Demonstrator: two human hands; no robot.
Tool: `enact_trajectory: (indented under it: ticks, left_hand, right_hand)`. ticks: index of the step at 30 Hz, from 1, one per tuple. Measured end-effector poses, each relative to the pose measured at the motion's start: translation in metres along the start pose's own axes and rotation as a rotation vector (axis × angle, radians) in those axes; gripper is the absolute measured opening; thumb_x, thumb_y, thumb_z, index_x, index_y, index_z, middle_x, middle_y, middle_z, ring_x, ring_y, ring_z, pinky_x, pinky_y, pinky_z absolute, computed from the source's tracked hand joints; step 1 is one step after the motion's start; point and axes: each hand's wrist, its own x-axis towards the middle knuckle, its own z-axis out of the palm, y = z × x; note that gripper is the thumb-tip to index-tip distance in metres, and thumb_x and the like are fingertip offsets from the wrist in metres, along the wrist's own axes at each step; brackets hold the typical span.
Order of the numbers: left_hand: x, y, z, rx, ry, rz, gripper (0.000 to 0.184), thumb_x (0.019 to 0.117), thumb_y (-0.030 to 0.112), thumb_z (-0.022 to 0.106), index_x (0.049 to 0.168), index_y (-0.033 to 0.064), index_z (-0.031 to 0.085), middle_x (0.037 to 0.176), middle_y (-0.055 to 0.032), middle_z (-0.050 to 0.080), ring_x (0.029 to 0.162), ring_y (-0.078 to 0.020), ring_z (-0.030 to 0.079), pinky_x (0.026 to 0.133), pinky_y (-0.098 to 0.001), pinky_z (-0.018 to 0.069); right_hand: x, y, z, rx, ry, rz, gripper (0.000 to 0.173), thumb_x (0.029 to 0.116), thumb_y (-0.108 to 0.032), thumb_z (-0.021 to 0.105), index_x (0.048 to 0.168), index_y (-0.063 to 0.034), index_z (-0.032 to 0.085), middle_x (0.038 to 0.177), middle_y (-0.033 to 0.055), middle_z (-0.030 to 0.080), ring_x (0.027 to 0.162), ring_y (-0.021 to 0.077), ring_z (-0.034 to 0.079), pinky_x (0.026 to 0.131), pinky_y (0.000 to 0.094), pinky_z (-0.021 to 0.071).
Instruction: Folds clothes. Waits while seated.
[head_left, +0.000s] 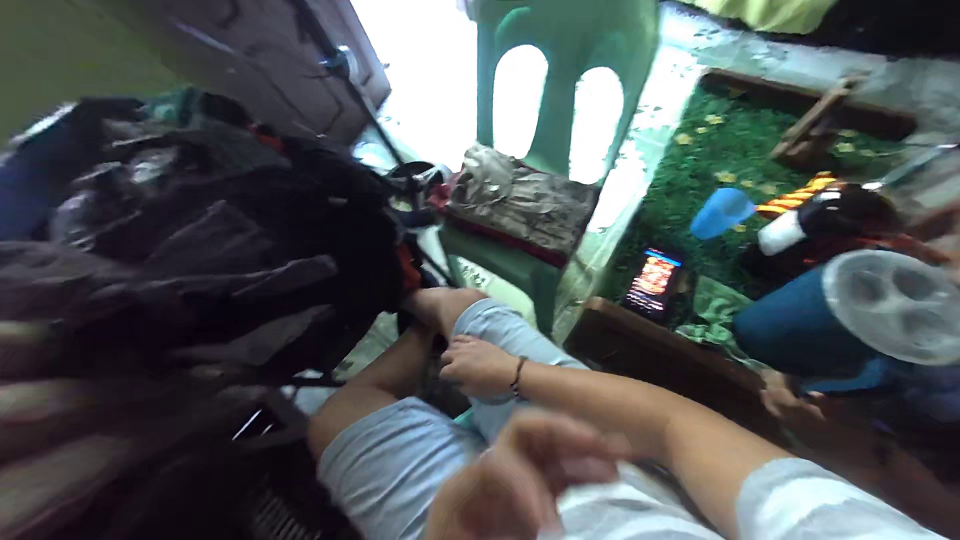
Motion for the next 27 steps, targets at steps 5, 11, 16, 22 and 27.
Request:
enact_trajectory:
  ticks: [5,11,16,22,27]
  left_hand:
    - [0.012,-0.009,-0.057,-0.310,0.482,0.044,0.017,0.1029,0.023,0.059,0.107,0.0127,0.072,0.114,-0.0104,0.072,0.114,-0.0274,0.068,0.099,-0.0453,0.0561]
    - [0.005,-0.010,-0.067,-0.323,0.564,0.078,0.017,0.1024,0.017,0.059,0.100,0.0097,0.074,0.106,-0.0114,0.073,0.109,-0.0257,0.070,0.098,-0.0443,0.0557]
    - [0.002,-0.011,-0.069,-0.335,0.570,0.116,0.013,0.0981,0.015,0.065,0.099,0.0059,0.075,0.107,-0.0156,0.074,0.111,-0.0282,0.070,0.100,-0.0448,0.0553]
    - [0.002,-0.014,-0.070,-0.294,0.628,0.154,0.009,0.0897,0.012,0.075,0.085,0.0049,0.074,0.110,-0.0175,0.073,0.110,-0.0264,0.070,0.096,-0.0381,0.0570]
    - [0.002,-0.014,-0.070,-0.238,0.692,0.167,0.009,0.0906,0.009,0.070,0.084,0.0032,0.073,0.097,-0.0151,0.073,0.095,-0.0204,0.071,0.089,-0.0323,0.0582]
  right_hand:
    - [-0.008,-0.025,-0.035,0.143,-0.120,0.164,0.038,0.1072,-0.012,0.042,0.138,0.0011,0.059,0.144,0.0179,0.058,0.139,0.0317,0.049,0.121,0.0446,0.0254]
    - [0.003,-0.010,-0.015,0.014,-0.135,0.073,0.035,0.1005,-0.006,0.051,0.133,-0.0027,0.063,0.139,0.0165,0.061,0.134,0.0331,0.052,0.118,0.0508,0.0311]
    - [0.001,-0.015,-0.020,-0.003,-0.162,0.063,0.035,0.1015,-0.009,0.048,0.133,-0.0025,0.063,0.139,0.0173,0.061,0.134,0.0336,0.052,0.118,0.0514,0.0295]
    - [-0.004,-0.015,-0.021,0.040,-0.131,0.047,0.034,0.1049,-0.014,0.045,0.129,0.0013,0.064,0.135,0.0230,0.062,0.131,0.0393,0.054,0.117,0.0545,0.0313]
    - [-0.005,-0.016,-0.019,0.027,-0.112,0.046,0.034,0.1061,-0.016,0.044,0.128,-0.0015,0.066,0.129,0.0240,0.065,0.126,0.0407,0.058,0.113,0.0577,0.0346]
